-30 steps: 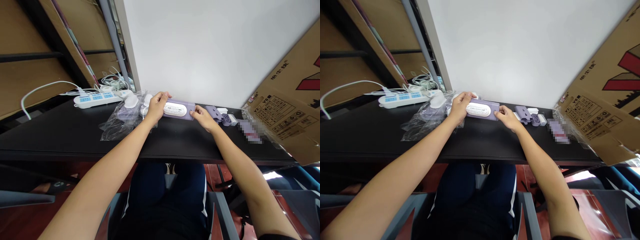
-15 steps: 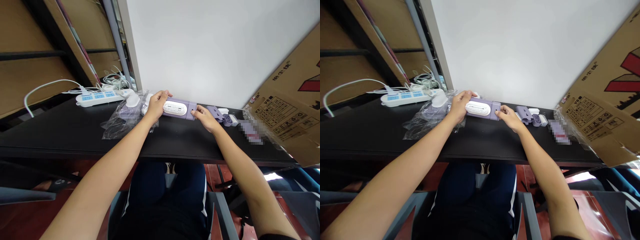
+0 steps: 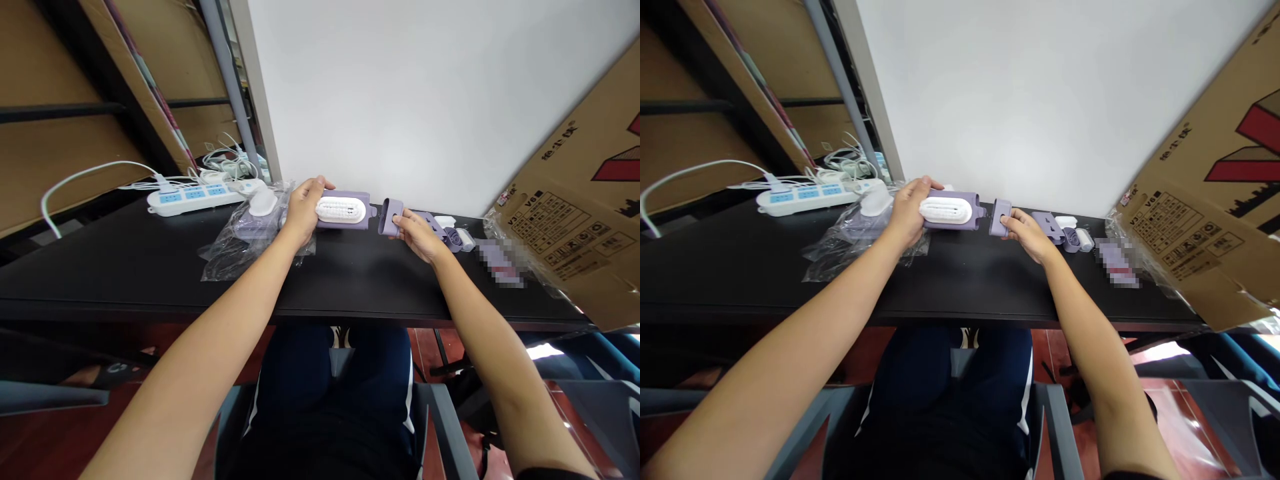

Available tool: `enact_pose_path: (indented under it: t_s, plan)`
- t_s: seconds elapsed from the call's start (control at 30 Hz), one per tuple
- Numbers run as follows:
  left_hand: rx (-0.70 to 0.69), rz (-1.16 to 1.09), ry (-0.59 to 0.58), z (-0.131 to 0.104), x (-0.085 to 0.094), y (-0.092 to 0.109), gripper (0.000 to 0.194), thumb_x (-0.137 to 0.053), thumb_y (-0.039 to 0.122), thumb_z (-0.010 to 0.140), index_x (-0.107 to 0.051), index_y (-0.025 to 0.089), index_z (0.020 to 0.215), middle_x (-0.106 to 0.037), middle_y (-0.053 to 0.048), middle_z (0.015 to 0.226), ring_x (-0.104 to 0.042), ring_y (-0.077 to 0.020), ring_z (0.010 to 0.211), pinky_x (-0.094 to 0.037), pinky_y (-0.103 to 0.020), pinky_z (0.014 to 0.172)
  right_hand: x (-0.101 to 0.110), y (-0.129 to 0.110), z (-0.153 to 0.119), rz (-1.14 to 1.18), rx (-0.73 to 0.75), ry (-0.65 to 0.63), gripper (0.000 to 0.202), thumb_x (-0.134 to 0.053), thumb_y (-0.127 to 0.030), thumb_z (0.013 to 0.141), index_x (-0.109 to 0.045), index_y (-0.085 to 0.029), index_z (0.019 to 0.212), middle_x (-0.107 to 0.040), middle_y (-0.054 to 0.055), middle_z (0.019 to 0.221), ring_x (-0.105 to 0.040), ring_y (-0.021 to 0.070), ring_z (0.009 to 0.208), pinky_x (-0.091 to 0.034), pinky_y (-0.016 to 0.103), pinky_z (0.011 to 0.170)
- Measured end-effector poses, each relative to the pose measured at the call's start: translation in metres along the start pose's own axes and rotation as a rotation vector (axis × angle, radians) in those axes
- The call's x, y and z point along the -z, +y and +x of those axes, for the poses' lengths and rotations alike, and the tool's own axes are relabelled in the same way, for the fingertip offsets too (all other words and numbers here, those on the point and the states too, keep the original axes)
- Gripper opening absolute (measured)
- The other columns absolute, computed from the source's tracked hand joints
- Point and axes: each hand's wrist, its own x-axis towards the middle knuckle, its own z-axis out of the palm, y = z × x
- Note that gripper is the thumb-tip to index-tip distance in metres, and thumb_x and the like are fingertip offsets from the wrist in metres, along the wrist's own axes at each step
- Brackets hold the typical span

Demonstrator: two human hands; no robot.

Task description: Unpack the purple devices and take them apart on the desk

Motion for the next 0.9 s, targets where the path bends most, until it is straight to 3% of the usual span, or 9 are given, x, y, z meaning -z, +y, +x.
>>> enact_pose_path:
  t_s: [0.27, 0.57, 0.77, 0.9]
  plan:
    - [-0.01, 0.01, 0.036, 0.002, 0.0, -0.006, 0.056, -0.069, 0.077, 0.086, -0.066, 0.022, 0.08, -0.061, -0.002, 0.071, -0.062, -0.017, 0.068, -0.046, -0.029, 0.061, 0.011, -0.003, 0.0, -0.008, 0.003, 0.123, 0.04, -0.083, -0.058, 0.077, -0.065, -0.026, 0.093, -0.064, -0.001, 0.09, -0.061, 0.016, 0.086, -0.054, 0.026, 0.071]
    - [-0.026, 0.039, 0.083, 0.004, 0.003, -0.008, 0.064, -0.062, 0.087, 0.083, -0.064, 0.023, 0.079, -0.062, -0.004, 0.073, -0.062, -0.0197, 0.073, -0.046, -0.032, 0.063, 0.023, -0.009, 0.004, 0.089, 0.023, 0.323, 0.05, -0.072, -0.07, 0.078, -0.063, -0.026, 0.099, -0.077, 0.006, 0.101, -0.073, 0.0215, 0.088, -0.054, 0.03, 0.063]
    - [0.001, 0.041, 0.072, 0.007, 0.005, -0.01, 0.06, -0.066, 0.082, 0.084, -0.065, 0.023, 0.081, -0.063, -0.003, 0.074, -0.063, -0.0198, 0.073, -0.046, -0.031, 0.064, 0.044, -0.006, 0.009, 0.125, 0.062, 0.532, 0.057, -0.062, -0.08, 0.079, -0.063, -0.025, 0.095, -0.074, 0.008, 0.096, -0.073, 0.0233, 0.083, -0.055, 0.032, 0.056]
    - [0.077, 0.076, 0.001, 0.005, 0.006, -0.015, 0.054, -0.07, 0.075, 0.085, -0.068, 0.021, 0.081, -0.064, -0.003, 0.073, -0.061, -0.0185, 0.069, -0.047, -0.028, 0.061, 0.059, 0.0, 0.011, 0.185, 0.064, 0.635, 0.055, -0.065, -0.077, 0.078, -0.064, -0.024, 0.094, -0.073, 0.008, 0.093, -0.071, 0.0221, 0.077, -0.054, 0.032, 0.053]
